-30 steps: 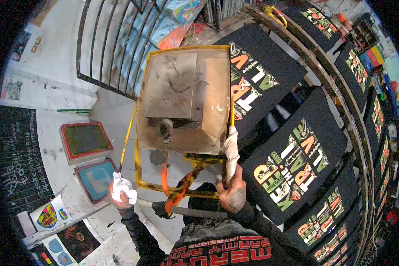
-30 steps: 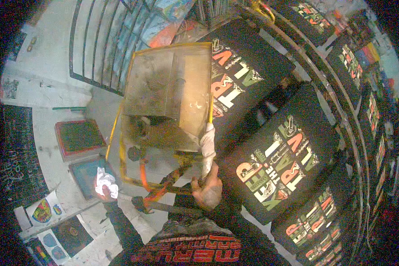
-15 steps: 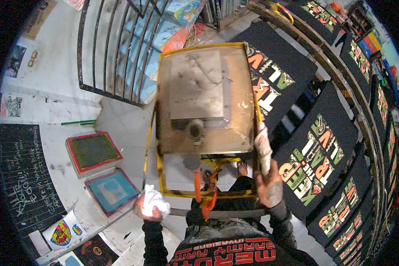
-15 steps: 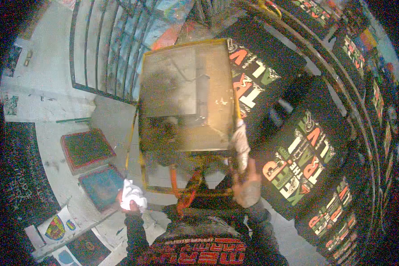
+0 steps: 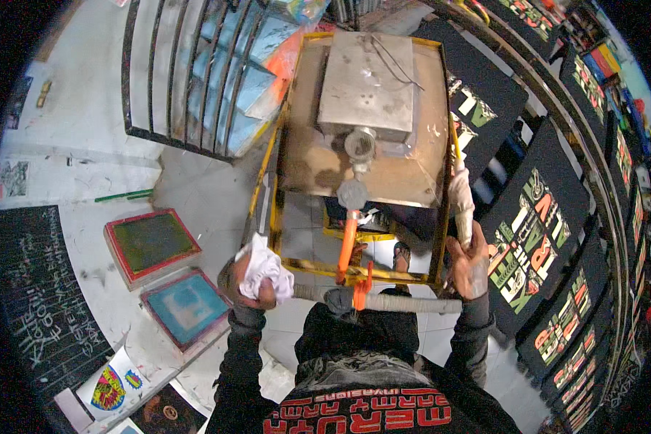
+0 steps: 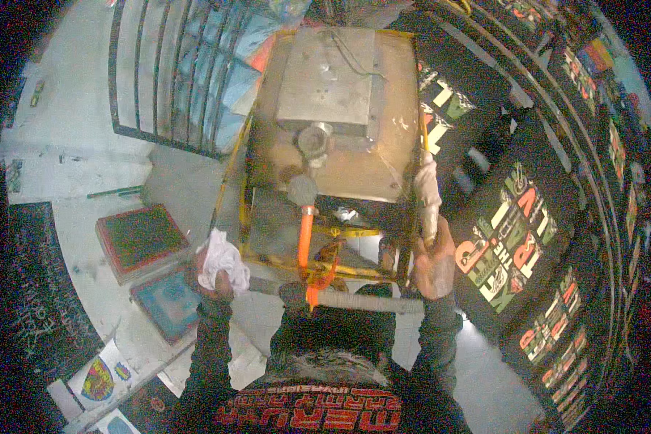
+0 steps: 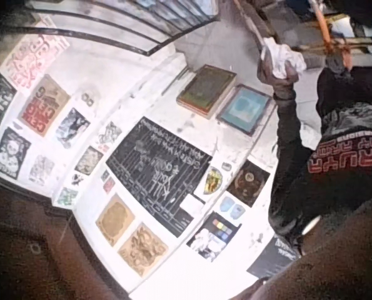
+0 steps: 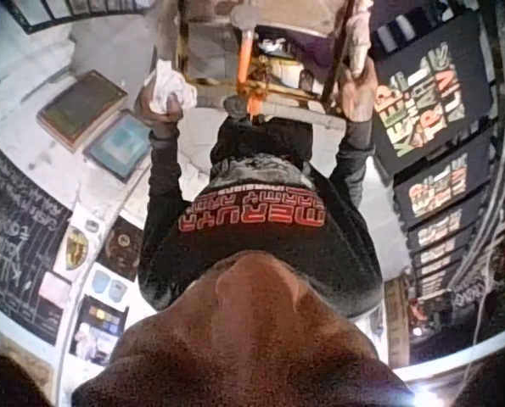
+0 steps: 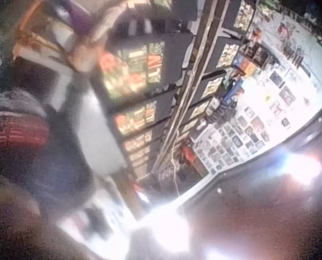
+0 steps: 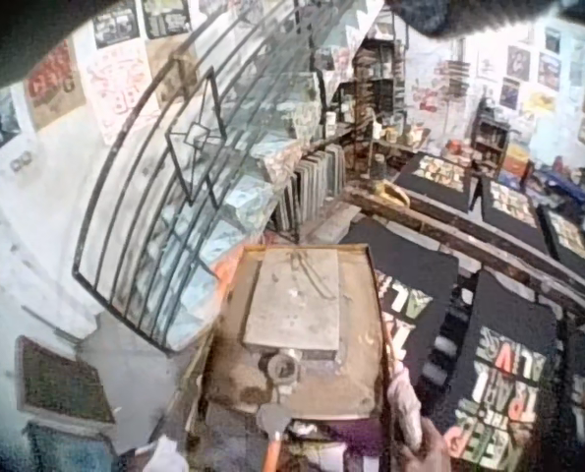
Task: The person moves a flash dryer over several screen-printed t-shirts on a production line, using a cloth to wipe or clean a part of the dryer apparatus and then patting one of the shirts by hand.
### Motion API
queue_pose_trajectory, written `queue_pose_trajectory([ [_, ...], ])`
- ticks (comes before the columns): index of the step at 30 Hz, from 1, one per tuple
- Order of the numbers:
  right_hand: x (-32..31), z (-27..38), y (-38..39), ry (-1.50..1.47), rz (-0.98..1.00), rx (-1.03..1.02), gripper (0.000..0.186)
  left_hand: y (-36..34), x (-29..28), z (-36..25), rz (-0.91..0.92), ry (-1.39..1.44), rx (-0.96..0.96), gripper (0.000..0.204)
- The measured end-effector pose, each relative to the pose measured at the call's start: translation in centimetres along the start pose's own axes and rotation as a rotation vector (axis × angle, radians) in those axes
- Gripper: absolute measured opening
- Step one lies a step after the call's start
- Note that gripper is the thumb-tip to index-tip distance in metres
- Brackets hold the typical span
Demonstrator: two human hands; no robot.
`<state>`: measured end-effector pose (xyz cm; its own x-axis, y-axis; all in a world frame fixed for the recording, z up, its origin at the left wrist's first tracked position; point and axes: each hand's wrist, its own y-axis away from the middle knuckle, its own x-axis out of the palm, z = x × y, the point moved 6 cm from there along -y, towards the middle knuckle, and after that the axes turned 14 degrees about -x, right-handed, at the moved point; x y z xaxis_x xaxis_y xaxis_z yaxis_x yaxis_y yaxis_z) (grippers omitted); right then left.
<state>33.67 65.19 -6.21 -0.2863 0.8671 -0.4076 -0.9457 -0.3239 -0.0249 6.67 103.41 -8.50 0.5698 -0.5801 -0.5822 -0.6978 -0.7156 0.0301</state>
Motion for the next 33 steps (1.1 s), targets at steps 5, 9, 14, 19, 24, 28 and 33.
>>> queue_pose_trajectory([
  [5,2.1,1.7,-2.3,0.019,-0.055,-0.091,0.029,-6.8,-0.8,0.2,-0.121,0.03,0.13,0.05],
  [9,2.7,-0.1,-4.1,0.034,-0.14,-0.225,0.035,-10.6,-0.7,-5.1,-0.152,0.109,0.245,0.047],
  [14,6.1,2.4,-4.2,0.013,-0.168,-0.062,0.036,-15.7,-1.7,-4.1,-0.033,0.325,0.213,0.054],
  [19,9.3,4.4,-2.0,-0.21,0.007,0.062,0.051,-19.2,-5.8,-1.0,-0.008,0.279,0.185,0.066],
  [24,6.4,0.7,-1.3,-0.05,0.191,-0.132,0.053,-19.5,-7.0,-1.5,0.006,0.295,0.125,0.072],
  [28,4.6,-2.0,-4.5,0.592,0.147,-0.536,0.059,-18.2,-6.8,-4.3,-0.007,0.262,0.096,0.078],
  [33,5.7,-5.7,-8.4,0.812,0.353,-0.563,0.077,-17.4,-6.5,-3.7,-0.098,0.3,0.034,0.077],
])
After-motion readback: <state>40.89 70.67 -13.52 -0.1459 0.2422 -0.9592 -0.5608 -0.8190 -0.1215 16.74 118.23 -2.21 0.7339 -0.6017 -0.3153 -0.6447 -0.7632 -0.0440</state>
